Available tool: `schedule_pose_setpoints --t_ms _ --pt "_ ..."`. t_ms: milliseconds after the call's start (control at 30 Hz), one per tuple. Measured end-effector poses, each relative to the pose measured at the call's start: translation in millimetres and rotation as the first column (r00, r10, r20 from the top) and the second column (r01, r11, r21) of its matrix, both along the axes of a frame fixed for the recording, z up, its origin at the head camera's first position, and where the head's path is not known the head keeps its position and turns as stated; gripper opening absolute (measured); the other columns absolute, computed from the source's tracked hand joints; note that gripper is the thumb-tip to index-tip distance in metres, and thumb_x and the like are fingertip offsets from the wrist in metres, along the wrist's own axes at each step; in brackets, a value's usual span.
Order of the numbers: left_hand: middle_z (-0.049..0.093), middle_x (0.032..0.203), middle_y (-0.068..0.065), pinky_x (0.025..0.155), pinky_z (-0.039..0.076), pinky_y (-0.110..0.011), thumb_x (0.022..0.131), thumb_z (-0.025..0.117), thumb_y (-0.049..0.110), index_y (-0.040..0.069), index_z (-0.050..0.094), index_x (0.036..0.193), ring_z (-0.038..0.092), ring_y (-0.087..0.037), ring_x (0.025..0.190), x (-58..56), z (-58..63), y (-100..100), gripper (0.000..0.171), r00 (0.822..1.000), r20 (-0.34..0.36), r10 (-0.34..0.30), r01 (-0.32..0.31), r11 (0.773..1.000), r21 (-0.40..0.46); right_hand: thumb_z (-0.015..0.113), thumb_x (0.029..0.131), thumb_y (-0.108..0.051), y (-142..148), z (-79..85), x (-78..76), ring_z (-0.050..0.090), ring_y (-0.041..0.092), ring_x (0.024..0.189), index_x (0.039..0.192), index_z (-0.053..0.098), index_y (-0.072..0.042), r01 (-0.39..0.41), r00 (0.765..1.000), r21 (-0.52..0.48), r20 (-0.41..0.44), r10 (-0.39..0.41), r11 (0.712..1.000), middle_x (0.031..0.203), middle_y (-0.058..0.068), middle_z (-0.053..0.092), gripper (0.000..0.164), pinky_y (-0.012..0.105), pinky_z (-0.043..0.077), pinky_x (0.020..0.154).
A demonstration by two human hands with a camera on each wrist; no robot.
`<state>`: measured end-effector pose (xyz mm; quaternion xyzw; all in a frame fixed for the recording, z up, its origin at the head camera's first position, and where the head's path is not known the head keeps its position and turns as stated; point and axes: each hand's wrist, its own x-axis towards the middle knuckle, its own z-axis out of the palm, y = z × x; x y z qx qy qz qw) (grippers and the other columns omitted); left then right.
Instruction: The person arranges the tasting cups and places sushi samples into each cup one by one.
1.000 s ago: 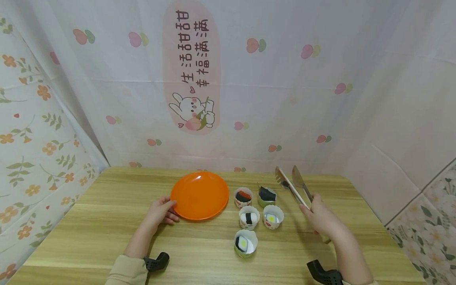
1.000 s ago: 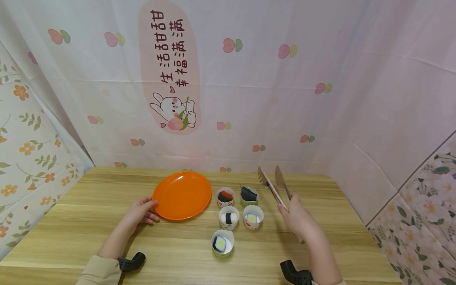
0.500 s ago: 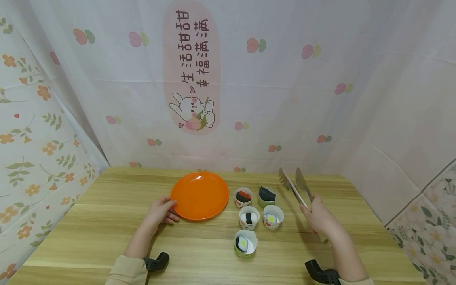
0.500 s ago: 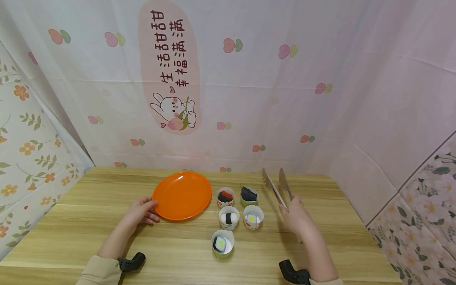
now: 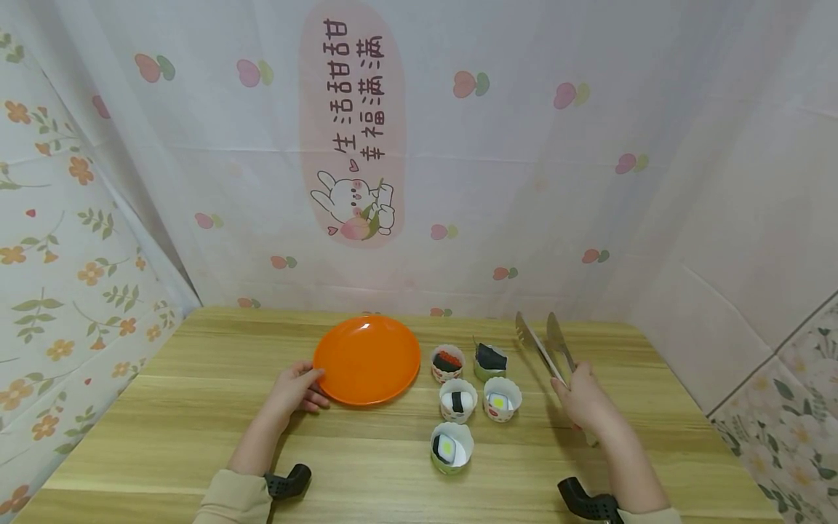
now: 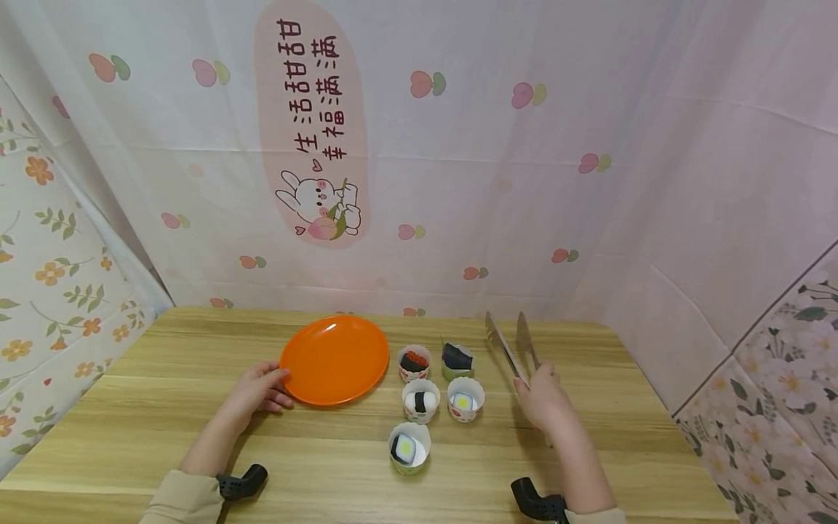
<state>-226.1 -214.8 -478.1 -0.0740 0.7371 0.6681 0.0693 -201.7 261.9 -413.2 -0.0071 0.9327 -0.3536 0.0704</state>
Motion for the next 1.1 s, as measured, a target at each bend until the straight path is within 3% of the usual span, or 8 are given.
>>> schedule_pose_setpoints --t_ms 233,567,1100 --pt "0.062 0.077 -0.011 0.052 0.055 -0.027 0.100 0.049 0.016 -0.010 0.035 0.136 0.065 -0.019 0.058 -0.1 1.5 0.3 0.047 1.000 0.001 -0.006 0.006 1.000 0.002 0.042 0.103 -0.023 2.5 -8.2 -3.6 0.050 0.022 0.039 0.133 -0.005 0.026 -0.004 1.000 -0.005 -0.006 0.004 1.000 0.103 0.044 0.034 0.075 0.038 0.051 0.055" --pt "0.062 0.075 -0.010 0.051 0.054 -0.026 0.100 0.048 0.017 -0.011 0.033 0.138 0.065 -0.019 0.057 -1.0 0.4 -0.2 0.049 1.000 0.003 -0.008 0.008 1.000 0.002 0.042 0.103 -0.020 2.1 -13.2 -6.4 0.055 0.027 0.046 0.133 -0.007 0.026 0.012 1.000 0.001 0.018 -0.012 1.000 0.119 0.056 0.020 0.073 0.038 0.050 0.052" --pt "0.063 0.076 -0.012 0.052 0.054 -0.027 0.101 0.048 0.016 -0.012 0.035 0.137 0.066 -0.019 0.058 0.8 2.4 0.7 0.047 1.000 -0.004 -0.015 0.015 1.000 -0.007 0.042 0.103 -0.022 1.0 -19.2 -9.0 0.057 0.029 0.054 0.132 -0.005 0.025 0.047 0.997 0.011 0.054 -0.047 0.999 0.122 0.054 0.018 0.073 0.041 0.051 0.057"
